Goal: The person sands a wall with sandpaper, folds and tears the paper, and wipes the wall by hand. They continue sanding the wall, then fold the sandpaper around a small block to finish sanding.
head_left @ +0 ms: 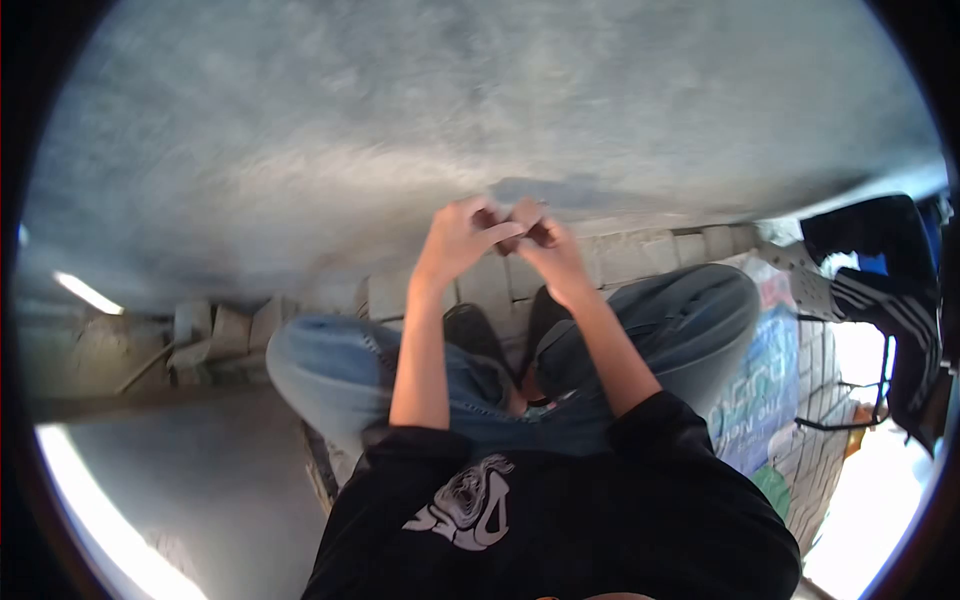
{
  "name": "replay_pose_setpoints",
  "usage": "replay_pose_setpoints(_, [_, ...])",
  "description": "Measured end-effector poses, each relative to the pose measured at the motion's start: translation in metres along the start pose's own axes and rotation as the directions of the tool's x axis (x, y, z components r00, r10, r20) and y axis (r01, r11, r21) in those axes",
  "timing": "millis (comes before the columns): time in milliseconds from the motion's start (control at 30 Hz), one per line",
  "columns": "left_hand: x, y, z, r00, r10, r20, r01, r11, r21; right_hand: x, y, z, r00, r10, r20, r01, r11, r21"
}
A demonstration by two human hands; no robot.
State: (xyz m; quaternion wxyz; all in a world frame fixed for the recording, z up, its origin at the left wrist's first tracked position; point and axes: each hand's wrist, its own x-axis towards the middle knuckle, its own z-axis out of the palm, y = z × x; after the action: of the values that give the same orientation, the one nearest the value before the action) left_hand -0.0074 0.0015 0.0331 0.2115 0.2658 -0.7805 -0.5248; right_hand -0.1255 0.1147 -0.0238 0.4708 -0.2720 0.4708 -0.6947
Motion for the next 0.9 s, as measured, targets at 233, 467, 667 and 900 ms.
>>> replay_pose_setpoints(233, [0.002, -0.006, -0.007, 0.998, 0.003, 0.058, 0.0, 0.999, -0.051, -0.004, -0.014, 0.001, 0.997, 0.079, 0.007, -0.079, 0.996, 0.033])
replay_pose_setpoints(467, [-0.008, 0.028, -0.004, 0.983, 0.006, 0.181, 0.055, 0.943, -0.329, -0.012, -0.037, 0.013, 0.994, 0.049, 0.102, -0.043, 0.997, -0.059])
replay_pose_setpoints(667, [-0.01, 0.017, -0.013, 0.993, 0.099, -0.063, -0.117, 0.836, -0.537, -0.014, -0.07, 0.024, 0.986, 0.036, 0.162, -0.039, 0.999, 0.017])
replay_pose_setpoints(900, [-0.024, 0.007, -0.026, 0.977, 0.118, -0.177, -0.213, 0.485, -0.848, -0.019, -0.091, 0.047, 0.951, 0.059, 0.303, -0.129, 0.968, 0.216])
